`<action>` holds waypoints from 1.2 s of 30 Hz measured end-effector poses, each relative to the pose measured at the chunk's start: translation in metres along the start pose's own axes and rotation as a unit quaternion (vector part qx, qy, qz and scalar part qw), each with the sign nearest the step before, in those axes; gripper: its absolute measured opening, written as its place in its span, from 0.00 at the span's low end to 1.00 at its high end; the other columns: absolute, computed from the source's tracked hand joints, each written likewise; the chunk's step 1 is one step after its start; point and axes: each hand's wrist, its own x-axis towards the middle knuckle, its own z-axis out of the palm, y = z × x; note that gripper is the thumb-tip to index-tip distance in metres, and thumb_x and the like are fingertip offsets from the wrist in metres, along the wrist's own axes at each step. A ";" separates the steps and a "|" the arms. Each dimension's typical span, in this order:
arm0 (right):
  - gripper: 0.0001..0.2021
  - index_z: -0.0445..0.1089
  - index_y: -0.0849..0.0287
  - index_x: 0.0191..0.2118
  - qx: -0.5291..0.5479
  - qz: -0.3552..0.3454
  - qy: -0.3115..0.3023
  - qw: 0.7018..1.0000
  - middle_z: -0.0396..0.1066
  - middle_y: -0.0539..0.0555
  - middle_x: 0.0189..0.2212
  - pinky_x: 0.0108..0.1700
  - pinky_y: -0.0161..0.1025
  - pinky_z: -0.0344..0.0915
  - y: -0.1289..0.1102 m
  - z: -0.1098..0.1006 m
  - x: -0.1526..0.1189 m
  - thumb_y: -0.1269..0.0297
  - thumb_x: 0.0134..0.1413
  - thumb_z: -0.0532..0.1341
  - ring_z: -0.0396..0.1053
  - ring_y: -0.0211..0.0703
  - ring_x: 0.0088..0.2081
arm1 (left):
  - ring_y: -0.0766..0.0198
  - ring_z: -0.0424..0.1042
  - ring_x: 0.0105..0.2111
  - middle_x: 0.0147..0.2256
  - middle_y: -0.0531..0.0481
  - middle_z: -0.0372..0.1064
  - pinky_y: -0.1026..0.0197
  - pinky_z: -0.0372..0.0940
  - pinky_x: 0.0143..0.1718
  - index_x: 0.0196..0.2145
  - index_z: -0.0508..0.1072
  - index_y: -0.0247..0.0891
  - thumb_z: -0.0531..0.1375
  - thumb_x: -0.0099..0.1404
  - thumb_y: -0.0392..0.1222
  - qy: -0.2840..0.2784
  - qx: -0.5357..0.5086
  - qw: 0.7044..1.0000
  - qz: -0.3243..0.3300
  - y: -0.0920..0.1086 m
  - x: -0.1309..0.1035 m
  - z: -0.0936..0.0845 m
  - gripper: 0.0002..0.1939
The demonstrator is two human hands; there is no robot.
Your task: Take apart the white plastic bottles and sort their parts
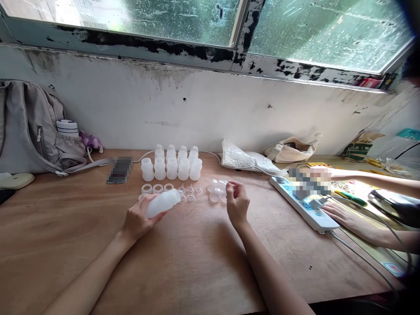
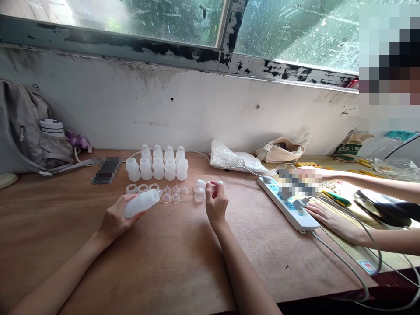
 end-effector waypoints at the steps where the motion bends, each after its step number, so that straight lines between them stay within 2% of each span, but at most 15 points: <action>1: 0.15 0.63 0.61 0.39 0.008 0.004 0.023 1.000 0.64 0.51 0.25 0.26 0.33 0.58 0.001 -0.003 0.005 0.55 0.52 0.52 0.61 0.37 0.23 | 0.58 0.69 0.39 0.41 0.46 0.68 0.62 0.65 0.37 0.45 0.61 0.40 0.56 0.56 0.52 -0.006 0.001 1.000 0.009 0.001 0.000 0.001 0.22; 5: 0.16 0.64 0.62 0.40 -0.024 -0.009 0.097 0.995 0.65 0.57 0.35 0.27 0.34 0.60 0.011 -0.015 0.023 0.56 0.47 0.56 0.62 0.40 0.29 | 0.59 0.69 0.40 0.42 0.47 0.68 0.63 0.65 0.35 0.46 0.60 0.40 0.56 0.56 0.53 -0.032 0.000 0.998 0.045 0.007 -0.002 0.002 0.23; 7: 0.15 0.65 0.61 0.39 -0.071 0.002 0.097 0.993 0.64 0.57 0.35 0.31 0.36 0.60 0.019 -0.022 0.031 0.58 0.45 0.57 0.62 0.40 0.29 | 0.60 0.69 0.40 0.41 0.47 0.69 0.64 0.64 0.35 0.46 0.61 0.39 0.56 0.56 0.52 -0.034 -0.003 0.998 0.056 0.009 -0.002 0.001 0.22; 10: 0.12 0.68 0.59 0.35 -0.150 0.073 0.021 0.986 0.65 0.55 0.33 0.36 0.40 0.59 0.030 -0.027 0.038 0.63 0.39 0.58 0.63 0.42 0.29 | 0.60 0.69 0.39 0.41 0.46 0.69 0.65 0.64 0.35 0.45 0.62 0.38 0.56 0.57 0.52 -0.028 -0.006 0.997 0.066 0.010 -0.002 0.000 0.22; 13: 0.12 0.68 0.58 0.33 -0.195 0.138 -0.076 0.968 0.65 0.56 0.33 0.37 0.40 0.59 0.039 -0.029 0.041 0.65 0.37 0.57 0.64 0.47 0.35 | 0.60 0.69 0.39 0.41 0.46 0.69 0.64 0.64 0.35 0.45 0.62 0.38 0.56 0.57 0.52 -0.029 -0.008 0.997 0.072 0.010 -0.001 0.000 0.22; 16: 0.14 0.67 0.59 0.35 -0.217 0.162 -0.138 0.953 0.66 0.57 0.35 0.38 0.39 0.59 0.048 -0.027 0.041 0.63 0.38 0.56 0.65 0.48 0.38 | 0.60 0.69 0.39 0.41 0.46 0.69 0.64 0.64 0.36 0.45 0.62 0.38 0.56 0.57 0.52 -0.031 -0.011 0.997 0.073 0.009 -0.001 0.000 0.22; 19: 0.15 0.66 0.59 0.38 -0.240 0.157 -0.163 0.944 0.66 0.58 0.35 0.37 0.38 0.59 0.056 -0.025 0.039 0.62 0.39 0.56 0.66 0.48 0.38 | 0.60 0.69 0.39 0.40 0.46 0.69 0.64 0.64 0.37 0.46 0.62 0.38 0.56 0.57 0.52 -0.032 -0.016 0.997 0.073 0.010 -0.001 0.001 0.22; 26: 0.16 0.65 0.60 0.39 -0.254 0.146 -0.160 0.943 0.66 0.59 0.37 0.38 0.38 0.59 0.066 -0.021 0.039 0.61 0.41 0.56 0.66 0.48 0.38 | 0.60 0.69 0.40 0.41 0.45 0.68 0.63 0.64 0.38 0.46 0.62 0.38 0.56 0.56 0.52 -0.043 -0.020 0.996 0.073 0.009 -0.002 0.001 0.22; 32: 0.16 0.65 0.60 0.40 -0.254 0.137 -0.149 0.946 0.65 0.59 0.36 0.39 0.40 0.59 0.057 -0.021 0.037 0.60 0.44 0.54 0.65 0.49 0.39 | 0.60 0.69 0.40 0.41 0.46 0.69 0.64 0.64 0.37 0.45 0.63 0.38 0.55 0.57 0.52 -0.049 -0.024 0.996 0.068 0.011 -0.001 0.002 0.22; 36: 0.15 0.66 0.61 0.39 -0.256 0.076 -0.076 0.961 0.62 0.61 0.38 0.37 0.42 0.59 0.041 -0.021 0.032 0.62 0.44 0.54 0.64 0.48 0.36 | 0.60 0.69 0.40 0.41 0.46 0.68 0.64 0.64 0.36 0.45 0.62 0.38 0.55 0.57 0.52 -0.056 -0.035 0.995 0.068 0.012 -0.001 0.002 0.21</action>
